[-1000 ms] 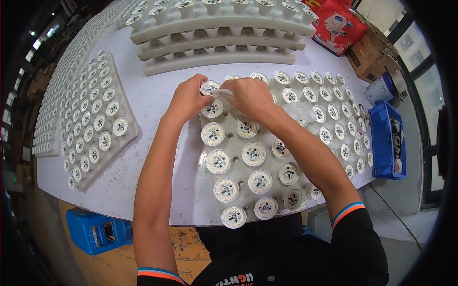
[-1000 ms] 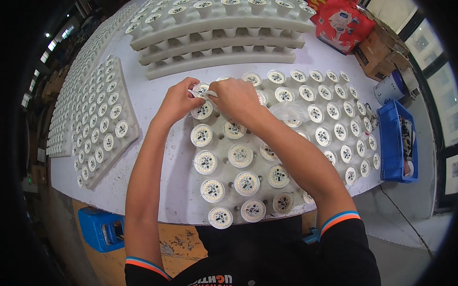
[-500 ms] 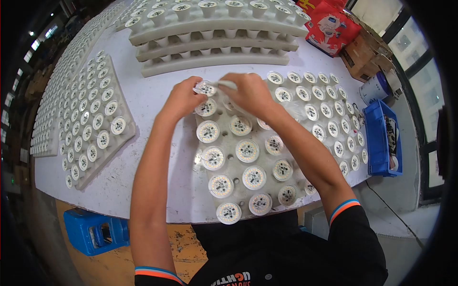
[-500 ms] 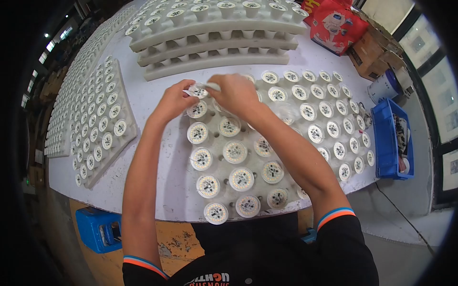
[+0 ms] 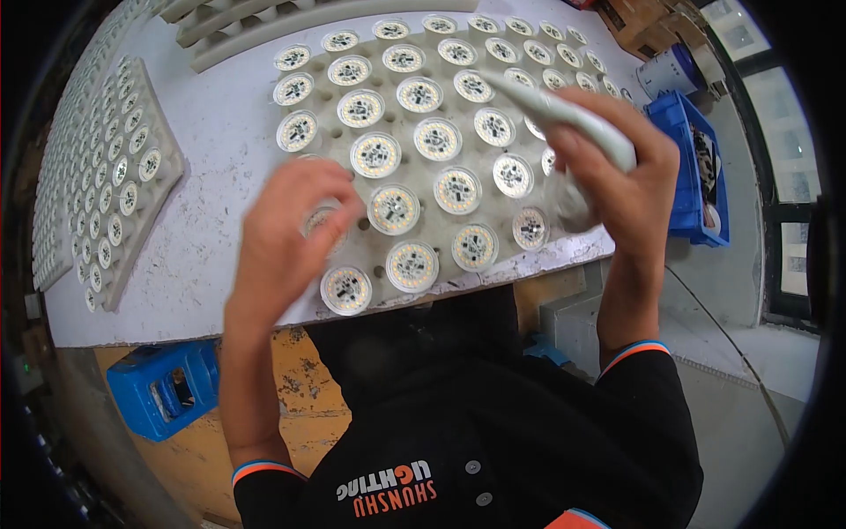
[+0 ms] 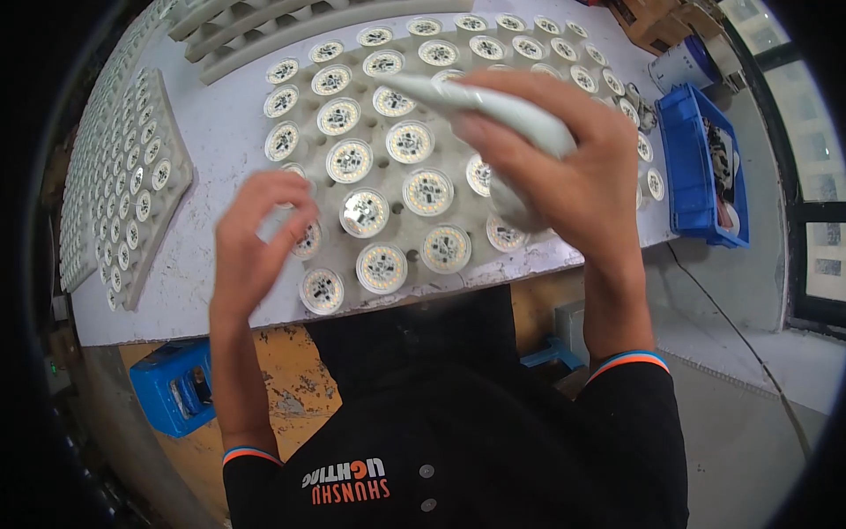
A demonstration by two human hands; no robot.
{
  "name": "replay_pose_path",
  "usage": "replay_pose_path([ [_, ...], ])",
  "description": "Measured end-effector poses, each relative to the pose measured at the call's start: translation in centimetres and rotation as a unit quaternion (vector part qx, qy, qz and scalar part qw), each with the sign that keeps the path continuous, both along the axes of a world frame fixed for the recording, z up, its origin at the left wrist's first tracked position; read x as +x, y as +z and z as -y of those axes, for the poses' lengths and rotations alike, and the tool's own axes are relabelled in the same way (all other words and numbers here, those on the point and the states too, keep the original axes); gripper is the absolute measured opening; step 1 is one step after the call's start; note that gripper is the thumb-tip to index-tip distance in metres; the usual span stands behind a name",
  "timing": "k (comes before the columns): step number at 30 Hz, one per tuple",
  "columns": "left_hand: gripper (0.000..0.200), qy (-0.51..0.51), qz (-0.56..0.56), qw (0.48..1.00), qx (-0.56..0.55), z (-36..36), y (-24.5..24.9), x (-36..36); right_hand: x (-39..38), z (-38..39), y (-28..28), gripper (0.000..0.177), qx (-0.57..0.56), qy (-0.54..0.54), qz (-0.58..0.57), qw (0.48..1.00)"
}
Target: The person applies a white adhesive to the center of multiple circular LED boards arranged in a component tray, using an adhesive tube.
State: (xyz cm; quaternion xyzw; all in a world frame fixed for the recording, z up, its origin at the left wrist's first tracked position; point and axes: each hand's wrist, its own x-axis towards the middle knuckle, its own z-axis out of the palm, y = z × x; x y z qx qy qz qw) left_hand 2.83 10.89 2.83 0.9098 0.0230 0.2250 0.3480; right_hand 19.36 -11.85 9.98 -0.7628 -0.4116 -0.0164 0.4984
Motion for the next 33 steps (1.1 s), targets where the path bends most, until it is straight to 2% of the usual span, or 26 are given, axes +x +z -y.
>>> replay_pose_path([
  [3, 0.022, -0.083, -0.049, 0.994, 0.042, 3.2, -0.4, -1.4, -2.1, 3.6, -1.4, 0.027, -0.008, -0.010, -0.114, 0.993],
  [5, 0.023, -0.089, -0.072, 0.992, 0.057, 4.0, -0.8, -1.5, -3.0, 5.1, -2.7, 0.027, 0.005, 0.003, -0.178, 0.984],
  [14, 0.021, -0.086, -0.167, 0.973, 0.136, 4.9, -1.5, -1.8, -4.2, 7.0, -5.6, 0.031, -0.046, 0.003, -0.192, 0.980],
  [15, 0.021, -0.100, -0.142, 0.974, 0.143, 4.4, -2.2, -1.7, -3.7, 7.1, -6.3, 0.031, -0.054, 0.022, -0.098, 0.993],
  [17, 0.025, -0.101, -0.117, 0.977, 0.149, 4.0, -3.0, -1.3, -3.2, 6.8, -6.8, 0.031, 0.012, 0.068, -0.154, 0.986],
  [20, 0.018, -0.147, -0.180, 0.951, 0.205, 3.7, -2.0, -0.8, -2.8, 6.8, -6.7, 0.031, 0.000, 0.073, -0.147, 0.986],
  [23, 0.030, -0.152, -0.221, 0.935, 0.231, 3.8, -2.0, -0.2, -2.4, 6.3, -6.1, 0.030, -0.016, 0.092, -0.186, 0.978],
  [26, 0.019, -0.088, -0.094, 0.982, 0.136, 6.3, -1.9, 0.1, -2.2, 5.6, -7.6, 0.030, 0.041, 0.071, -0.125, 0.989],
  [27, 0.018, -0.085, -0.097, 0.984, 0.123, 7.0, -2.2, 0.3, -2.2, 5.5, -7.4, 0.029, 0.048, 0.069, -0.100, 0.991],
  [33, 0.025, -0.056, -0.058, 0.980, 0.183, 10.2, -4.4, -0.7, -3.0, 5.0, -7.1, 0.030, 0.034, 0.077, -0.140, 0.987],
])
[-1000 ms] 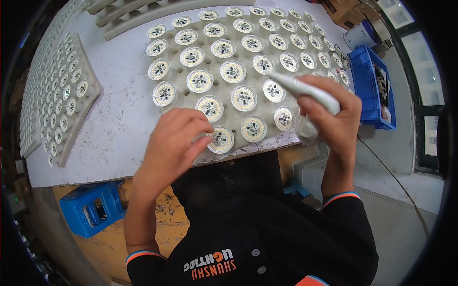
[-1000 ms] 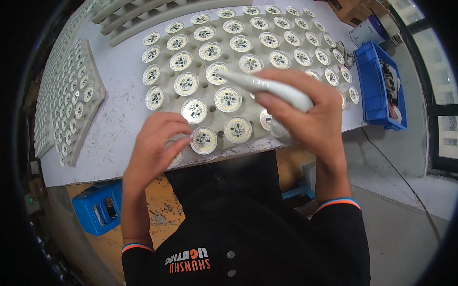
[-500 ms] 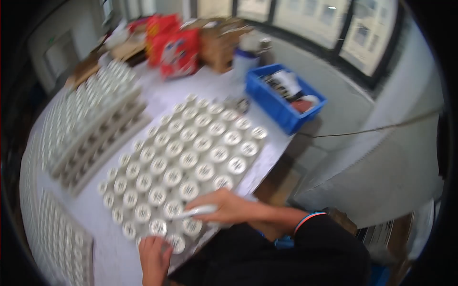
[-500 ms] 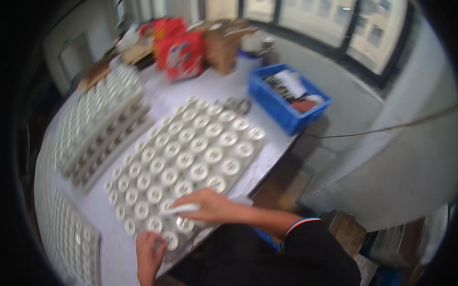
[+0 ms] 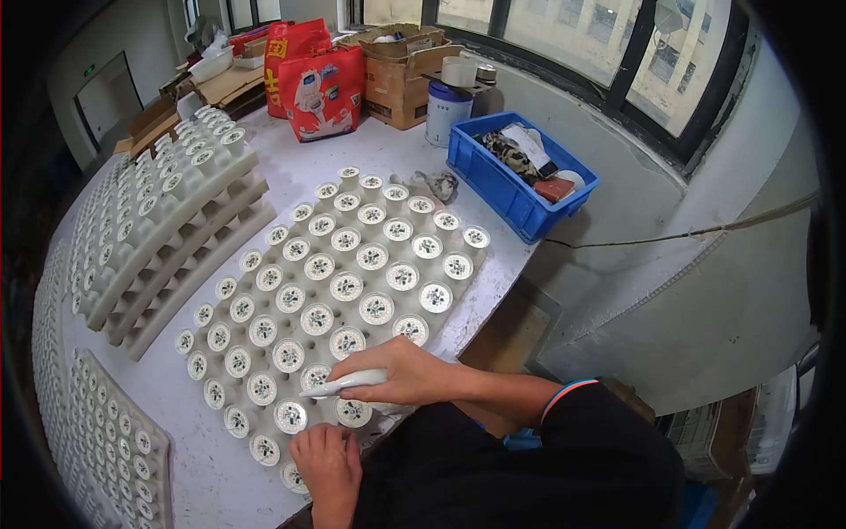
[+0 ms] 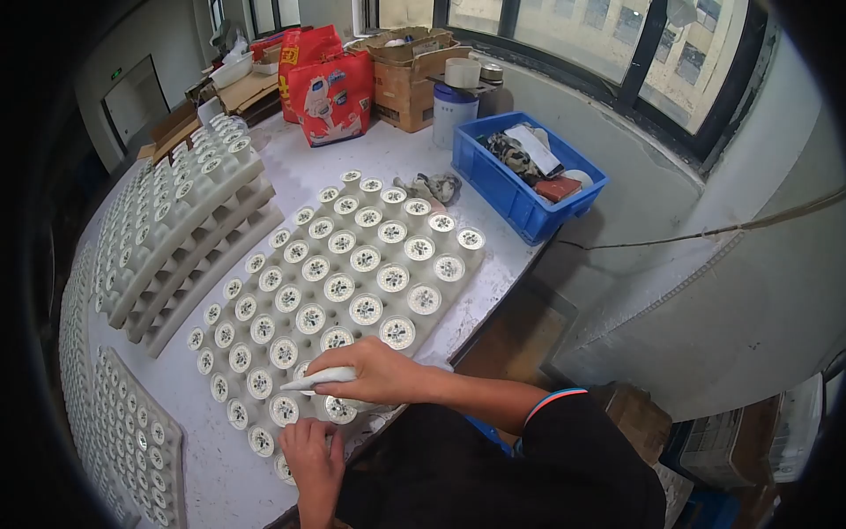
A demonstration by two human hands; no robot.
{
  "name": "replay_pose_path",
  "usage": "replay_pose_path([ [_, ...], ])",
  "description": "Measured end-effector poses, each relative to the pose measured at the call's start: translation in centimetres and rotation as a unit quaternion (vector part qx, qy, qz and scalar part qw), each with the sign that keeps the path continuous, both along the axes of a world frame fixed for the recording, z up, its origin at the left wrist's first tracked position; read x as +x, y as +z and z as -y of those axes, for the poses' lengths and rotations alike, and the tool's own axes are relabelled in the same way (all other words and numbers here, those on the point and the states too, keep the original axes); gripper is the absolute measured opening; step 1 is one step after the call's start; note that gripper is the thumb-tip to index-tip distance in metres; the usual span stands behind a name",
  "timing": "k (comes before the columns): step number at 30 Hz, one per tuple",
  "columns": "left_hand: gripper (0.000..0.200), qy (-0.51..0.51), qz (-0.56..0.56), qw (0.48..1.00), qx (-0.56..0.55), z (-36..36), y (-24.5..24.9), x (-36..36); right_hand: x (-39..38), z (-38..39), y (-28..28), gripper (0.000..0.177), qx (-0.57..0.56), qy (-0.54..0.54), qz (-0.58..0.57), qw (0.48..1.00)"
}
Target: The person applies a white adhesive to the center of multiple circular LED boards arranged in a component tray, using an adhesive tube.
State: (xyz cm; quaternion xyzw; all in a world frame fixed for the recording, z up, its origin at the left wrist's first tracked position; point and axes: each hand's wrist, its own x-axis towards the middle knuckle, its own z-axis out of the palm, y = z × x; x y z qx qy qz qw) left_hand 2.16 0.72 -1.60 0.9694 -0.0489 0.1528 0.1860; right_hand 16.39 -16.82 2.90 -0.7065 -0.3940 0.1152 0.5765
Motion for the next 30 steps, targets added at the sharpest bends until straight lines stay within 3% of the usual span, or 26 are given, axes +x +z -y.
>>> replay_pose_path([
  [4, 0.043, 0.074, 0.038, 0.996, 0.018, -0.2, 0.8, -0.8, 0.7, -0.4, 0.2, 0.029, -0.027, 0.005, -0.005, 1.000],
  [7, 0.052, 0.111, 0.005, 0.994, 0.014, -0.8, 1.5, -0.9, 0.5, -0.8, 0.4, 0.028, -0.028, 0.018, -0.006, 0.999],
  [10, 0.051, 0.086, -0.017, 0.996, 0.016, -1.5, 1.1, -0.9, 0.4, -1.0, 0.4, 0.028, -0.005, 0.018, 0.002, 1.000],
  [16, 0.056, -0.100, -0.042, 0.992, 0.071, -3.8, 2.2, -0.4, -0.1, -0.8, 0.5, 0.028, 0.001, 0.005, -0.023, 1.000],
  [19, 0.062, -0.088, -0.010, 0.993, -0.080, -2.7, 3.3, 0.1, -0.5, -0.8, 1.6, 0.027, 0.020, -0.012, -0.063, 0.998],
  [20, 0.074, -0.093, -0.030, 0.985, -0.144, -2.1, 3.9, 0.4, -0.6, -0.9, 2.4, 0.027, 0.024, -0.018, -0.056, 0.998],
  [22, 0.079, -0.088, -0.087, 0.955, -0.270, -0.5, 4.7, 1.4, -0.7, -1.8, 3.2, 0.028, 0.076, -0.024, -0.054, 0.995],
  [23, 0.082, -0.077, -0.120, 0.933, -0.331, 0.1, 4.7, 1.7, -0.9, -2.3, 3.4, 0.028, 0.101, -0.022, -0.056, 0.993],
  [24, 0.088, -0.107, -0.123, 0.889, -0.427, 0.8, 3.9, 2.4, -1.0, -2.5, 3.9, 0.029, 0.118, 0.001, -0.069, 0.991],
  [27, 0.087, -0.051, -0.190, 0.757, -0.623, 2.6, 4.0, 3.2, -0.8, -3.0, 4.3, 0.029, 0.161, 0.039, -0.097, 0.981],
  [28, 0.085, -0.030, -0.153, 0.762, -0.628, 3.4, 3.9, 3.8, -0.6, -2.9, 4.4, 0.032, 0.170, 0.033, -0.046, 0.984],
  [30, 0.083, -0.033, -0.143, 0.789, -0.596, 3.9, 4.2, 5.4, 0.4, -2.1, 5.2, 0.033, 0.155, 0.036, -0.060, 0.985],
])
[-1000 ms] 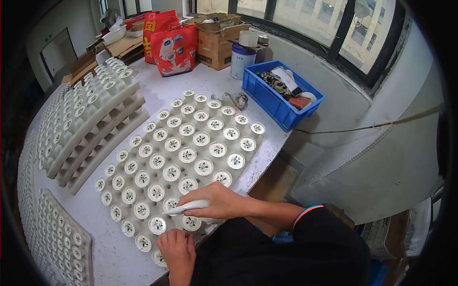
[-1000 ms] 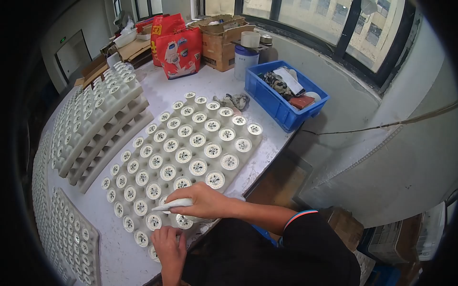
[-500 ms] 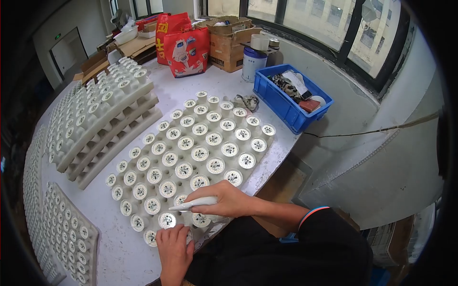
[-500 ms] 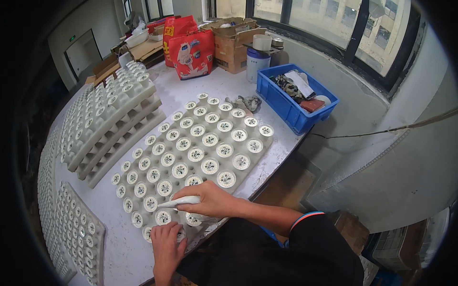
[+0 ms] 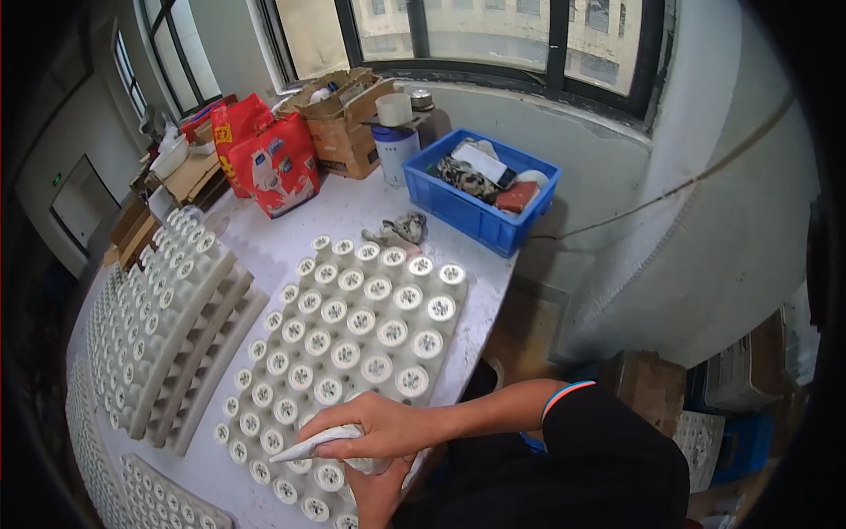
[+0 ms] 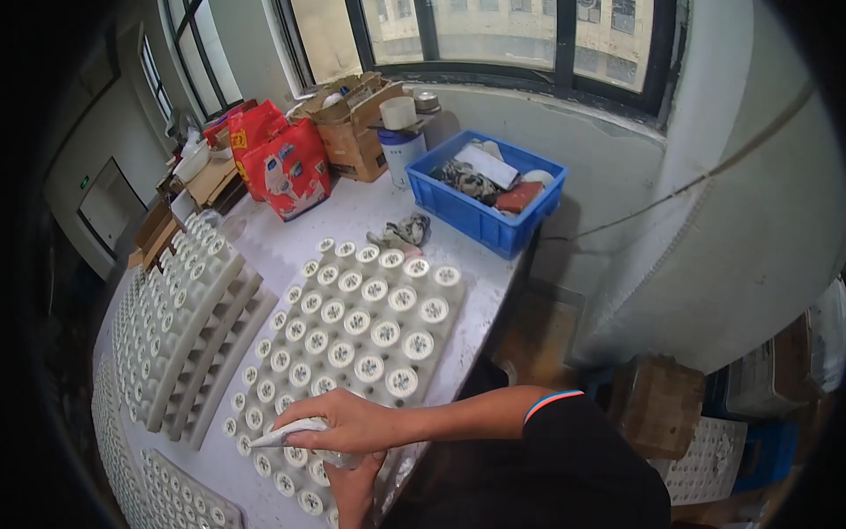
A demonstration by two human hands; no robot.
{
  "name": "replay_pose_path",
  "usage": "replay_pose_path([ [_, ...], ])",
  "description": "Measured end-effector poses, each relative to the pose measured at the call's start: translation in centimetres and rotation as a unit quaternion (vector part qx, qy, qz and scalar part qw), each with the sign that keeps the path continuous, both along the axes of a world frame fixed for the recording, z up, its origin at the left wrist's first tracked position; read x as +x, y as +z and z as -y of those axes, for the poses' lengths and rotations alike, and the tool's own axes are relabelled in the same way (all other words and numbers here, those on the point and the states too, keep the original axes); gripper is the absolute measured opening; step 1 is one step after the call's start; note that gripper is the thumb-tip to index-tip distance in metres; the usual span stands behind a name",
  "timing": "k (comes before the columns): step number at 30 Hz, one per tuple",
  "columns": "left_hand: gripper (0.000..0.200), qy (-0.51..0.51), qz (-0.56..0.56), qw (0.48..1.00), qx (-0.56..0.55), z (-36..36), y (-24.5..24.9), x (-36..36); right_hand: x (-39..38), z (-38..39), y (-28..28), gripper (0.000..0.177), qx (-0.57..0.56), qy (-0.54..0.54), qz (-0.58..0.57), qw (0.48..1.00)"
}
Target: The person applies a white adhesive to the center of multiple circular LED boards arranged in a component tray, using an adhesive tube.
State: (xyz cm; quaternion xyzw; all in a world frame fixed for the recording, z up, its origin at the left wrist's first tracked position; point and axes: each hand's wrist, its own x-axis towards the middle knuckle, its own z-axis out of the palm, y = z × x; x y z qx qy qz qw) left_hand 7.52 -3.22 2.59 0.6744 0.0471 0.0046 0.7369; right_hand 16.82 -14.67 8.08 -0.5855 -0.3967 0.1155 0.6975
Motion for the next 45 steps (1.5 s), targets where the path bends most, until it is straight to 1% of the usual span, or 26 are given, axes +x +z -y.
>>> replay_pose_path([
  [2, 0.076, 0.024, 0.028, 0.999, 0.001, 1.0, 1.1, 2.0, 2.8, 1.3, 1.1, 0.038, -0.054, 0.068, 0.032, 0.996],
  [5, 0.049, 0.023, -0.125, 0.990, 0.067, 1.2, 0.2, 4.4, 8.6, 4.8, 4.3, 0.046, -0.073, -0.086, 0.280, 0.953],
  [7, 0.061, 0.023, -0.117, 0.988, 0.101, 1.8, 1.5, 7.1, 14.9, 8.8, 7.2, 0.052, -0.075, -0.202, 0.298, 0.930],
  [8, 0.068, 0.023, -0.113, 0.986, 0.121, 2.0, 2.7, 8.5, 17.5, 11.4, 9.5, 0.052, -0.075, -0.265, 0.247, 0.929],
  [10, 0.075, 0.031, -0.171, 0.970, 0.168, 2.4, 6.0, 11.1, 24.2, 17.2, 11.7, 0.050, -0.076, -0.432, 0.265, 0.859],
  [11, 0.074, 0.037, -0.195, 0.965, 0.171, 2.6, 6.7, 12.3, 27.5, 20.5, 12.3, 0.048, -0.050, -0.502, 0.218, 0.835],
  [13, 0.072, 0.045, -0.185, 0.969, 0.160, 2.5, 7.4, 14.4, 33.0, 28.4, 13.7, 0.047, -0.046, -0.634, 0.257, 0.728],
  [14, 0.072, 0.050, -0.179, 0.970, 0.154, 2.6, 7.6, 15.4, 36.2, 33.4, 13.5, 0.048, -0.025, -0.685, 0.226, 0.692],
  [16, 0.070, 0.060, -0.176, 0.971, 0.150, 3.0, 8.2, 16.9, 40.1, 43.1, 14.3, 0.052, -0.128, -0.807, 0.242, 0.523],
  [17, 0.069, 0.064, -0.176, 0.971, 0.150, 3.3, 8.5, 17.7, 41.8, 47.8, 14.4, 0.052, -0.138, -0.839, 0.223, 0.476],
  [18, 0.069, 0.069, -0.176, 0.970, 0.153, 3.7, 8.8, 18.4, 43.9, 52.7, 14.3, 0.053, -0.092, -0.854, 0.230, 0.457],
  [19, 0.068, 0.071, -0.179, 0.969, 0.153, 4.0, 8.9, 19.1, 43.7, 54.7, 15.5, 0.054, -0.150, -0.881, 0.200, 0.403],
  [21, 0.066, 0.078, -0.194, 0.967, 0.145, 4.8, 9.0, 20.7, 45.3, 58.7, 15.8, 0.054, -0.163, -0.919, 0.181, 0.309],
  [22, 0.061, 0.080, -0.224, 0.965, 0.111, 5.5, 9.8, 21.8, 46.1, 59.9, 15.5, 0.052, -0.186, -0.924, 0.150, 0.299],
  [23, 0.059, 0.106, -0.194, 0.969, 0.110, 6.3, 10.3, 22.4, 46.8, 61.0, 15.1, 0.051, -0.209, -0.927, 0.121, 0.287],
  [25, 0.054, 0.160, -0.131, 0.973, 0.105, 8.1, 11.2, 23.2, 48.0, 62.1, 14.1, 0.049, -0.173, -0.923, 0.092, 0.330],
  [26, 0.055, 0.128, -0.136, 0.979, 0.078, 8.5, 11.8, 23.9, 48.8, 62.3, 13.5, 0.048, -0.153, -0.920, 0.075, 0.352],
  [29, 0.063, 0.139, -0.197, 0.952, 0.188, 8.7, 10.1, 24.4, 51.1, 61.3, 12.2, 0.044, -0.187, -0.894, 0.137, 0.383],
  [32, 0.069, 0.111, -0.247, 0.946, 0.178, 9.5, 12.4, 25.8, 53.6, 60.1, 12.3, 0.045, -0.211, -0.875, 0.202, 0.385],
  [34, 0.070, 0.156, -0.209, 0.948, 0.180, 8.2, 7.2, 24.5, 54.1, 59.2, 12.7, 0.048, -0.200, -0.876, 0.220, 0.379],
  [35, 0.070, 0.179, -0.189, 0.948, 0.182, 7.7, 5.4, 24.2, 53.8, 59.7, 12.8, 0.048, -0.169, -0.884, 0.237, 0.365],
  [37, 0.075, 0.175, -0.191, 0.957, 0.128, 8.9, 7.1, 25.0, 52.6, 61.8, 12.6, 0.049, -0.107, -0.897, 0.269, 0.334],
  [38, 0.078, 0.172, -0.192, 0.961, 0.101, 9.6, 8.4, 25.4, 51.1, 61.8, 13.1, 0.050, -0.129, -0.905, 0.266, 0.304],
  [41, 0.086, 0.142, -0.325, 0.934, 0.046, 10.7, 12.2, 27.7, 48.2, 64.3, 12.7, 0.054, -0.154, -0.940, 0.210, 0.223],
  [42, 0.087, 0.146, -0.318, 0.934, 0.067, 10.8, 11.4, 27.7, 47.7, 64.4, 12.9, 0.059, -0.148, -0.938, 0.197, 0.242],
  [45, 0.089, 0.143, -0.288, 0.942, 0.098, 10.7, 8.1, 27.6, 48.1, 64.4, 12.9, 0.062, -0.149, -0.941, 0.192, 0.233],
])
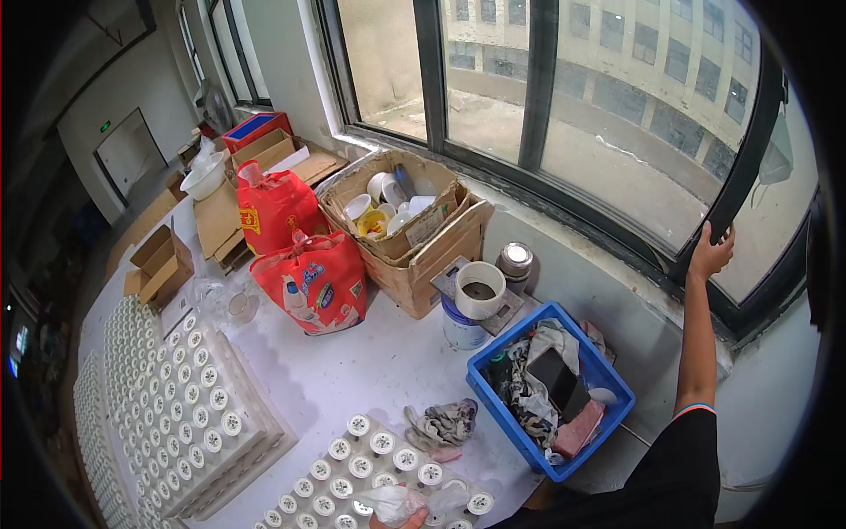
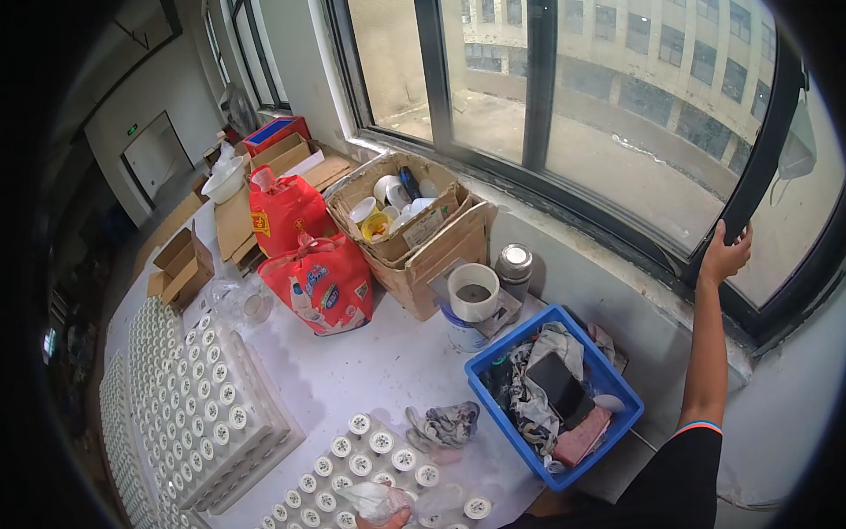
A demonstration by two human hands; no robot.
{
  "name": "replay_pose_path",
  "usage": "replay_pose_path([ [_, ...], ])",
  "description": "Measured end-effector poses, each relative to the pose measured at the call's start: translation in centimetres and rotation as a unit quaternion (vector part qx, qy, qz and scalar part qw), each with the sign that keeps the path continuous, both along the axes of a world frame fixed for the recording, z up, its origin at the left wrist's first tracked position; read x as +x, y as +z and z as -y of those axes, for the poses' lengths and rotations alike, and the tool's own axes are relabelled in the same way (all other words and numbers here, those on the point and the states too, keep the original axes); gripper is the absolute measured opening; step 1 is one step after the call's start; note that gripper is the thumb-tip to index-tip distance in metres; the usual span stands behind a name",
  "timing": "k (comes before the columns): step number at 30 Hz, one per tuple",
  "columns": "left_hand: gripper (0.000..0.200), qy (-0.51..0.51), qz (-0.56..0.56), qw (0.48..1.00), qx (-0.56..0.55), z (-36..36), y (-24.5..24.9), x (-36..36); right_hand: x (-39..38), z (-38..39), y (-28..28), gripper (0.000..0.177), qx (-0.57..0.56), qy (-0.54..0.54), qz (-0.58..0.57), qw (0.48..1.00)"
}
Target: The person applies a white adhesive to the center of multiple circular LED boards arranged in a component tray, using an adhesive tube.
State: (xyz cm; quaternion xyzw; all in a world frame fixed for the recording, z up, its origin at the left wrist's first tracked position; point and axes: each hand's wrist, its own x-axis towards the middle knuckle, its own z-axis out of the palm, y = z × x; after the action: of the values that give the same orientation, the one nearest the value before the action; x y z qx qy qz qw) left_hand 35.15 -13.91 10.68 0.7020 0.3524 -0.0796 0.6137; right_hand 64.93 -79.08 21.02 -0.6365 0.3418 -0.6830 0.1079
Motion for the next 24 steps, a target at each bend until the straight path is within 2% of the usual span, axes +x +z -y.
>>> replay_pose_path([
  [3, 0.085, -0.019, 0.042, 0.998, -0.032, -0.9, -1.2, -0.1, 0.9, 2.2, -0.1, 0.072, 0.179, -0.058, -0.037, 0.982],
  [6, 0.082, -0.037, 0.082, 0.993, -0.073, -0.9, -2.6, -0.6, 1.5, 3.5, -0.6, 0.078, 0.160, -0.078, -0.039, 0.983],
  [7, 0.082, -0.051, 0.070, 0.995, -0.056, -0.9, -3.4, -0.8, 1.4, 3.4, -0.6, 0.070, 0.158, -0.084, -0.049, 0.983],
  [9, 0.082, -0.079, 0.045, 0.996, -0.018, -1.2, -4.6, -1.1, 1.3, 3.8, -0.7, 0.071, 0.156, -0.085, -0.067, 0.982],
  [12, 0.093, -0.164, -0.036, 0.986, -0.016, -1.2, -0.3, 0.5, 1.5, 3.3, -0.6, 0.071, 0.153, -0.080, -0.071, 0.982],
  [17, 0.113, -0.150, -0.098, 0.984, -0.016, 0.4, 4.0, 1.1, 2.4, 2.3, -0.6, 0.073, 0.140, -0.062, -0.070, 0.986],
  [18, 0.117, -0.150, -0.111, 0.982, -0.017, 0.7, 4.2, 1.1, 2.8, 2.3, -0.6, 0.072, 0.145, -0.056, -0.069, 0.985],
  [21, 0.118, -0.188, -0.140, 0.964, 0.122, 1.0, 0.4, -0.4, 3.5, 1.6, -0.6, 0.071, 0.126, -0.032, -0.070, 0.989],
  [24, 0.118, -0.207, -0.129, 0.970, 0.021, 1.3, 5.1, 1.0, 4.7, 0.1, -0.5, 0.069, 0.103, -0.017, -0.075, 0.992],
])
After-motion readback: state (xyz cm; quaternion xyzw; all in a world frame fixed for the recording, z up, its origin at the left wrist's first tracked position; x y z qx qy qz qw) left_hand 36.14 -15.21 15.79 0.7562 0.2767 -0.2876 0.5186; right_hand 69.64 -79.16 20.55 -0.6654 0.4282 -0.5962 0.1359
